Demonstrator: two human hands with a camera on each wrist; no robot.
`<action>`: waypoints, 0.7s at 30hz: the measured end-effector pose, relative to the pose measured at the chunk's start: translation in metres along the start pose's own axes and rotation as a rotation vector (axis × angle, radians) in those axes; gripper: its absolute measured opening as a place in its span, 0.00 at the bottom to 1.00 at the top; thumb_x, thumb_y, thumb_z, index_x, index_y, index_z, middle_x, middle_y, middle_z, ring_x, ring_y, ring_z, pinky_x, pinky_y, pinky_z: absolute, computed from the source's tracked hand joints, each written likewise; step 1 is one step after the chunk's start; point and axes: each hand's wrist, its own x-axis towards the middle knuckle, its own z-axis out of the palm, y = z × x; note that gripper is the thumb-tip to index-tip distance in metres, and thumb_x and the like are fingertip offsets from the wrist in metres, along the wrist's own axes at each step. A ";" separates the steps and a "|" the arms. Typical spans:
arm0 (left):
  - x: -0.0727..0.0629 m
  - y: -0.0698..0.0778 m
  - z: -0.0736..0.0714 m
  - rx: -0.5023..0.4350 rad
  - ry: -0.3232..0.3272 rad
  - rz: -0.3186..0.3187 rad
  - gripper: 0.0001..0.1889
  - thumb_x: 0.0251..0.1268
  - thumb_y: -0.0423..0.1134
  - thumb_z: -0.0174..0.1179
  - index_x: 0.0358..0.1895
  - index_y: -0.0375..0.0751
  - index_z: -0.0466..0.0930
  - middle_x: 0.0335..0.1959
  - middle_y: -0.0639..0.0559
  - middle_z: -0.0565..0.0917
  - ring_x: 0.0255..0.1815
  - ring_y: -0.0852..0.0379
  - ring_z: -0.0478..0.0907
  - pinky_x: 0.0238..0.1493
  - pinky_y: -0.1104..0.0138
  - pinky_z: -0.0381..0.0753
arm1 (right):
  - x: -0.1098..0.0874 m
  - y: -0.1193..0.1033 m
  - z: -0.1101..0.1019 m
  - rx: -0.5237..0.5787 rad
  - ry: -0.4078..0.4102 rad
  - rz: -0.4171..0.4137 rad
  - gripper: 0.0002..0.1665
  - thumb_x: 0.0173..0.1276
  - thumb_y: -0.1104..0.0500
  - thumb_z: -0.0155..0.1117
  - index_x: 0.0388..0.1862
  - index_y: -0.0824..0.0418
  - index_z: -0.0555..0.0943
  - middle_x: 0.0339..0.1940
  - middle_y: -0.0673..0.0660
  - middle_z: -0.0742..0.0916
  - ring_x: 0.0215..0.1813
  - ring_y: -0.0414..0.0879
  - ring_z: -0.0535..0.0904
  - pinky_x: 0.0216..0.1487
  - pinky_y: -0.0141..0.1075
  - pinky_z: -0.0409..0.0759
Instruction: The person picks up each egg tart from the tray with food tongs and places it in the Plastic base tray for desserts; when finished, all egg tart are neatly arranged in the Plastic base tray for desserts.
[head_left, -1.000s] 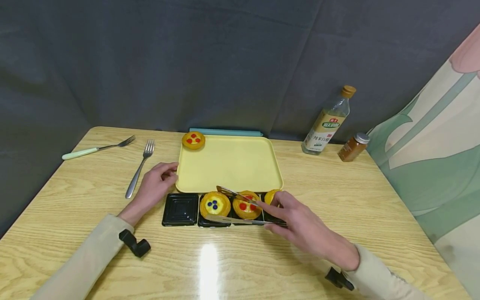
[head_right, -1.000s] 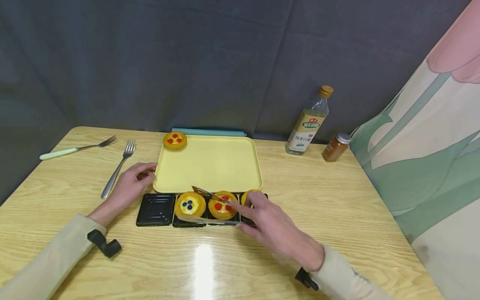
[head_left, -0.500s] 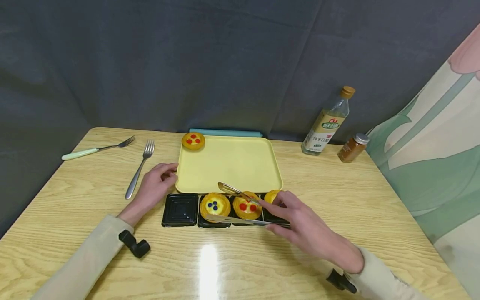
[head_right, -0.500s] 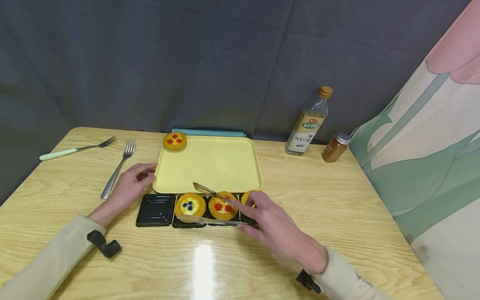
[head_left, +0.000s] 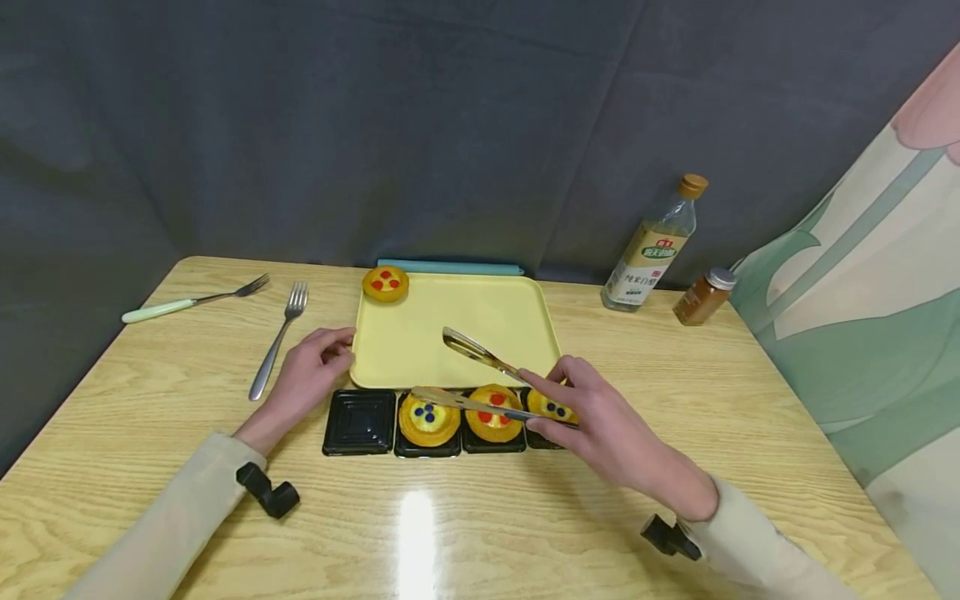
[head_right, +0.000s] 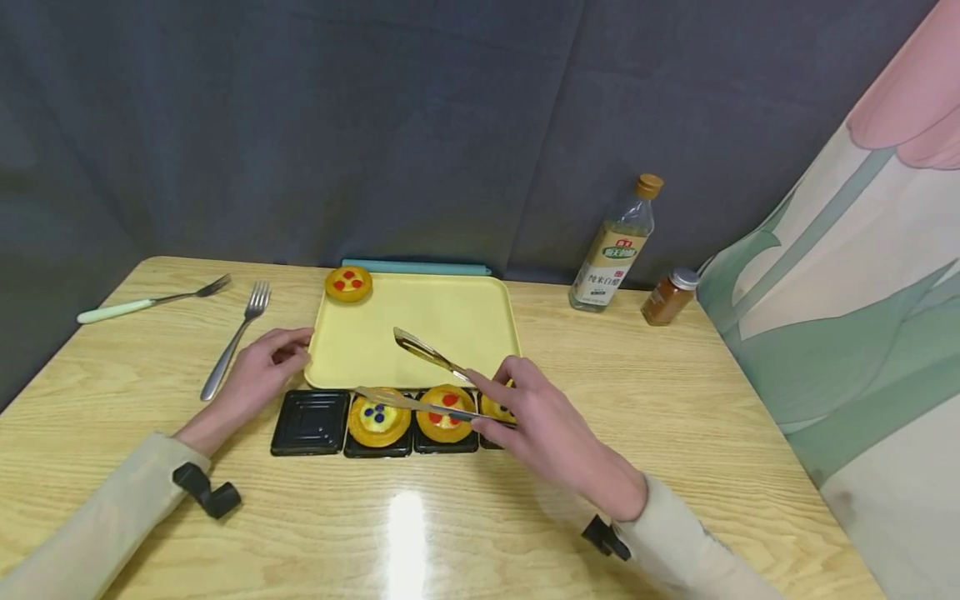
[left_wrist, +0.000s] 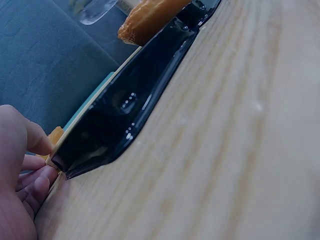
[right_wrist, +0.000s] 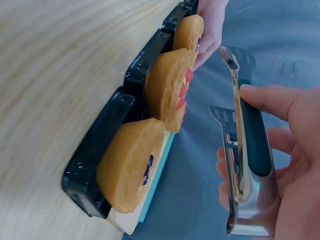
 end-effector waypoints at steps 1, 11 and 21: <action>0.000 0.000 0.000 0.001 0.000 0.001 0.23 0.70 0.32 0.54 0.66 0.28 0.75 0.50 0.40 0.79 0.46 0.47 0.75 0.47 0.57 0.73 | 0.002 0.000 0.001 -0.003 0.005 -0.001 0.33 0.67 0.54 0.73 0.70 0.58 0.77 0.38 0.50 0.71 0.37 0.41 0.64 0.33 0.33 0.66; 0.000 0.000 0.000 0.003 0.010 0.011 0.22 0.69 0.32 0.54 0.65 0.28 0.76 0.49 0.40 0.80 0.45 0.48 0.75 0.46 0.58 0.73 | 0.032 -0.002 0.001 -0.025 0.024 -0.029 0.35 0.66 0.54 0.74 0.71 0.58 0.76 0.38 0.50 0.73 0.39 0.44 0.65 0.36 0.36 0.67; 0.000 -0.001 0.000 0.004 0.008 0.011 0.22 0.69 0.32 0.54 0.65 0.28 0.76 0.49 0.40 0.80 0.45 0.47 0.75 0.46 0.57 0.73 | 0.066 0.018 0.002 -0.076 0.014 0.009 0.33 0.68 0.55 0.72 0.70 0.61 0.76 0.37 0.55 0.73 0.38 0.49 0.66 0.35 0.38 0.66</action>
